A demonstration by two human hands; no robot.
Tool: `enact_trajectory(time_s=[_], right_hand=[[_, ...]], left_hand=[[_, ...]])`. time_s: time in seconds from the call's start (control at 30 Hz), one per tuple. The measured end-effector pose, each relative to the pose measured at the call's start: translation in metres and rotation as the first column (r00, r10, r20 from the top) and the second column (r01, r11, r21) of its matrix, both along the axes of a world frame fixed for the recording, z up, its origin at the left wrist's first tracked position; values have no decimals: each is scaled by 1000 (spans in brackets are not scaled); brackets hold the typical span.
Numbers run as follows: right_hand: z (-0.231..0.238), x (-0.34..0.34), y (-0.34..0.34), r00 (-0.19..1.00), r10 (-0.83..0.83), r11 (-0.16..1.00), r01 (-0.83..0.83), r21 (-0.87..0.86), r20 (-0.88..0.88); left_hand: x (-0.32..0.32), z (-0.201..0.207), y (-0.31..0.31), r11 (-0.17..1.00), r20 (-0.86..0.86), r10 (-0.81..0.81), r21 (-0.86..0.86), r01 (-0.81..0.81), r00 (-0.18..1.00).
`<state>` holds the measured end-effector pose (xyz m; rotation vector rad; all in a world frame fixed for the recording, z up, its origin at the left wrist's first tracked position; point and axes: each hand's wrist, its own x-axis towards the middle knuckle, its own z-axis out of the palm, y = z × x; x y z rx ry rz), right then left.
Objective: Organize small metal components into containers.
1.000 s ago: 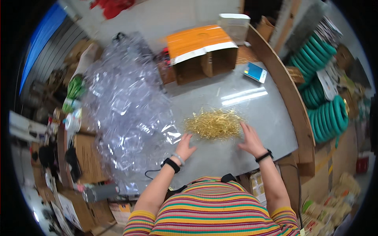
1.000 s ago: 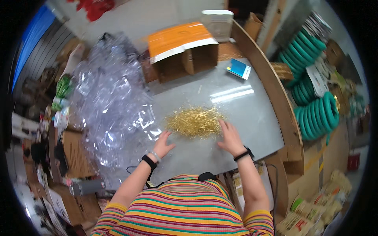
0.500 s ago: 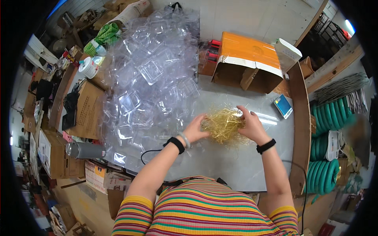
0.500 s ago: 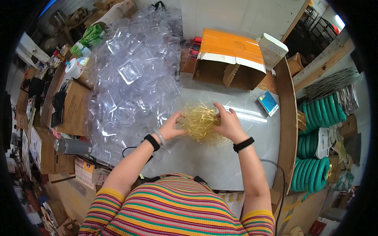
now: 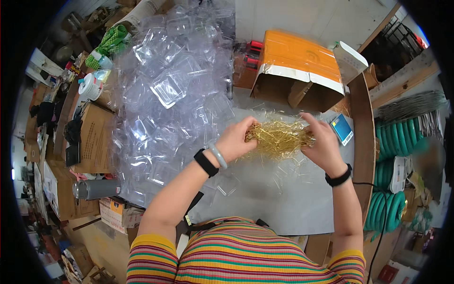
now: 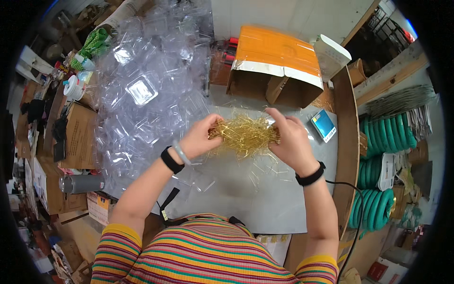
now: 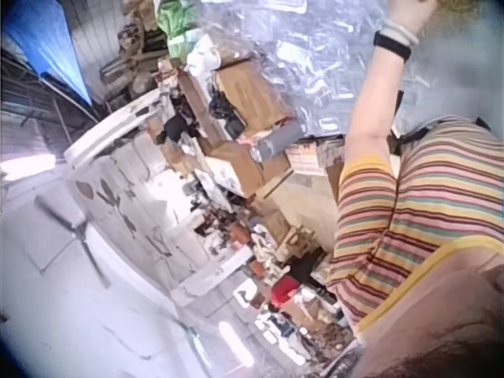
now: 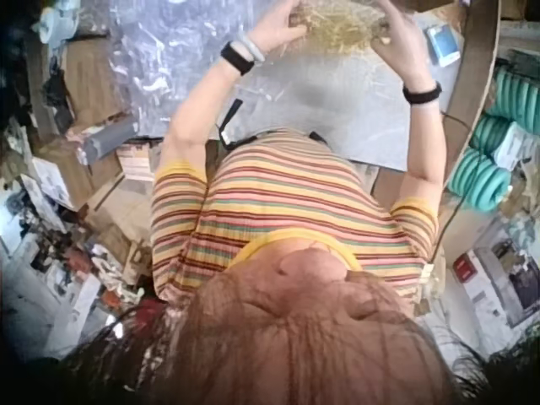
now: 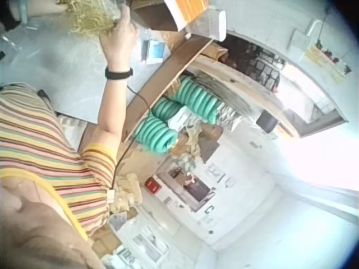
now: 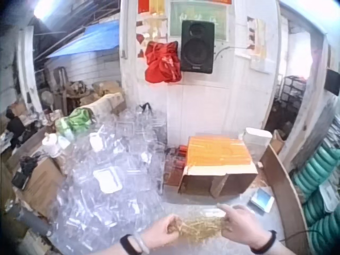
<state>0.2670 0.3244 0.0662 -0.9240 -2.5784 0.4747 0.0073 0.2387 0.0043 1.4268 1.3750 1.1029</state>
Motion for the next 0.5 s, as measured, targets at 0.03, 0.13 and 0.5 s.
enact_trajectory(time_s=[0.03, 0.13, 0.5], right_hand=[[5, -3, 5, 1000, 0, 1000, 0, 2, 2], [7, -10, 8, 999, -8, 999, 10, 42, -45], [18, -8, 9, 945, -51, 984, 103, 146, -322]], left_hand=[[-2, 6, 2, 1000, -112, -3, -29, 0, 994], [-16, 14, 11, 984, -235, -102, 121, 133, 966], [-18, 49, 19, 972, -403, 22, 224, 76, 915]])
